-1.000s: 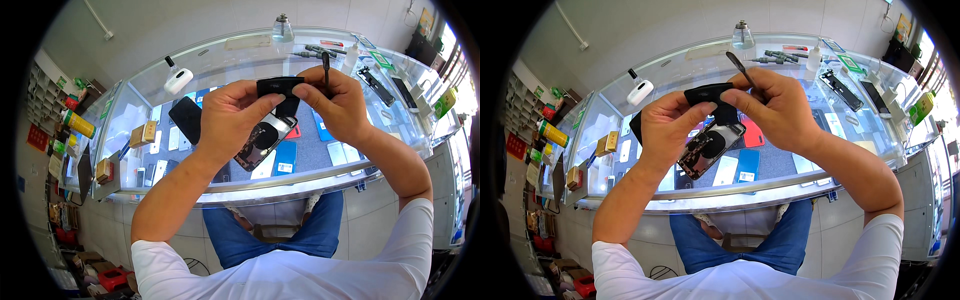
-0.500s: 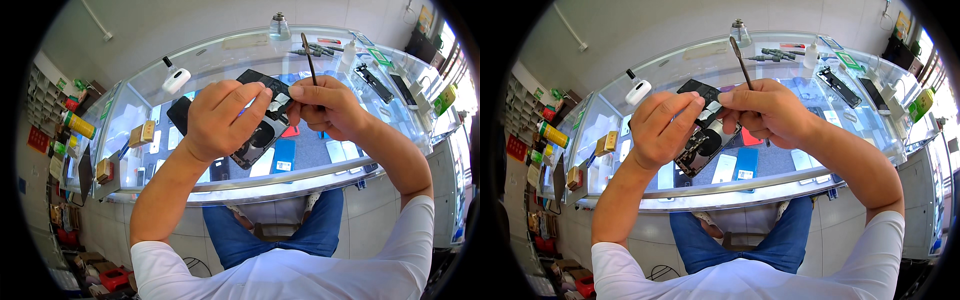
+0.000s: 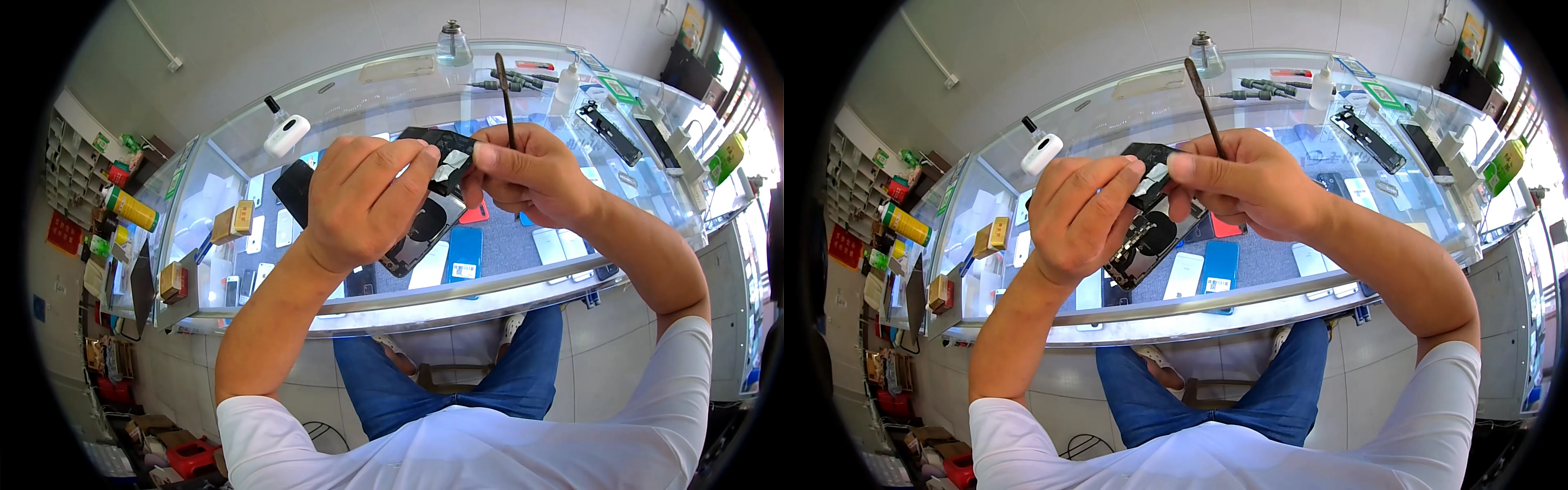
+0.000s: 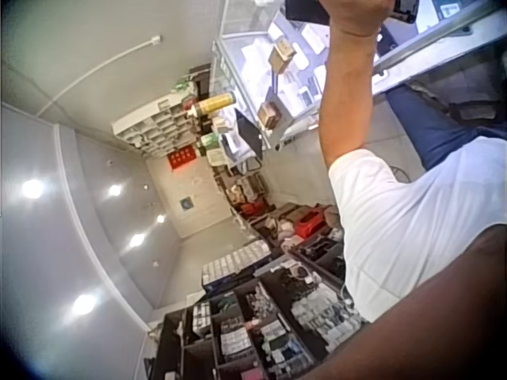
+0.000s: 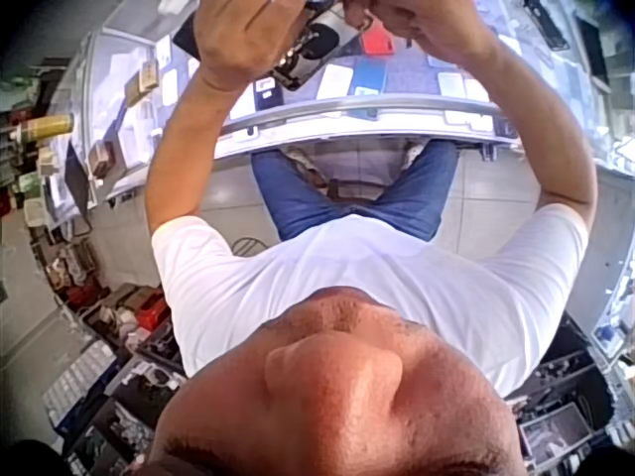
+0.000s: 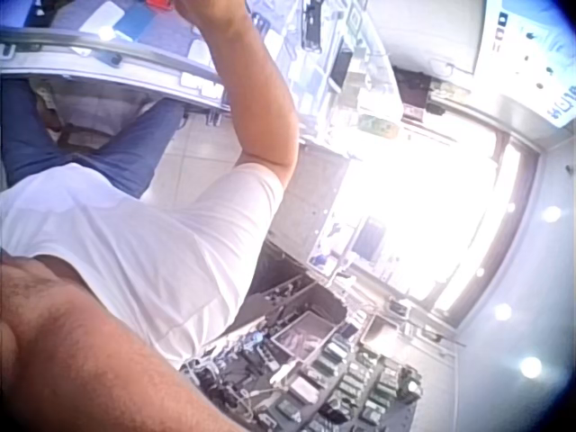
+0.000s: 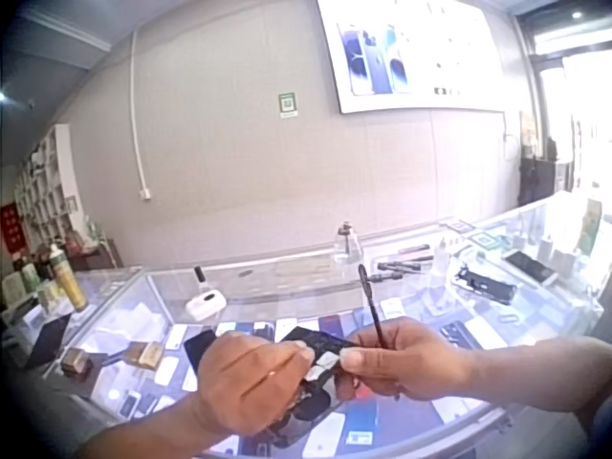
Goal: The person uses tweezers and a small tool to manipulate internal parts of a disassembled smartphone on a glass counter. They position small metal and plastic components inside the phone casing and press down on parts using the tools.
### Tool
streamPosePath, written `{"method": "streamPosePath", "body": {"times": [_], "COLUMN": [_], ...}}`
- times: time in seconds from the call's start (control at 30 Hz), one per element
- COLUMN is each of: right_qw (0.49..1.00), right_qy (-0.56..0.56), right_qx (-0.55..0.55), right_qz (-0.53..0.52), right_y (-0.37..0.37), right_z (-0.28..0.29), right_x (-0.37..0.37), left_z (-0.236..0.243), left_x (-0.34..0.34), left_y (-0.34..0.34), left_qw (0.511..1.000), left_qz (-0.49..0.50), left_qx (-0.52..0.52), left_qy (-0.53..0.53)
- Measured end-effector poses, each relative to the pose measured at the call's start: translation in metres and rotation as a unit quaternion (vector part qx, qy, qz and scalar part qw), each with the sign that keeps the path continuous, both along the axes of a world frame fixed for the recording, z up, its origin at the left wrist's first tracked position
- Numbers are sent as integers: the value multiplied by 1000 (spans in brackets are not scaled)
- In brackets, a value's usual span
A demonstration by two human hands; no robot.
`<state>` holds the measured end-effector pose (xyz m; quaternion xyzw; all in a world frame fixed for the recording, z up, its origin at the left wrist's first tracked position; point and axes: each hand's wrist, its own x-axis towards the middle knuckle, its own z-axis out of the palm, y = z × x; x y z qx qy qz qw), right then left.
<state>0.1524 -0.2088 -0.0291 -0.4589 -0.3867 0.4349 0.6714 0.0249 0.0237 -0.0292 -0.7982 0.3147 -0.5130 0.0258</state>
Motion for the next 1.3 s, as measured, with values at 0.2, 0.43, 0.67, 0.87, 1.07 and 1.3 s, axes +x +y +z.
{"method": "streamPosePath", "body": {"times": [0.2,0.43,0.67,0.87,1.07,1.3], "right_qw": [998,995,997,998,998,999], "right_qy": [-43,-63,-39,-32,-40,-46], "right_qx": [-19,14,5,18,22,20], "right_qz": [-36,-81,-66,-55,-45,-14], "right_y": [4,9,5,5,4,3], "right_z": [-5,-12,-3,-4,-5,-4], "right_x": [-2,-13,-17,-21,-18,-7], "left_z": [-1,-1,-1,0,1,-1], "left_x": [0,-1,-1,2,3,5], "left_y": [-3,-6,-8,-9,-9,-2], "left_qw": [1000,999,1000,999,999,998], "left_qz": [-6,-9,-6,-18,-12,1], "left_qx": [-19,-32,-17,-7,-2,30], "left_qy": [0,-5,-26,-44,-50,-58]}}
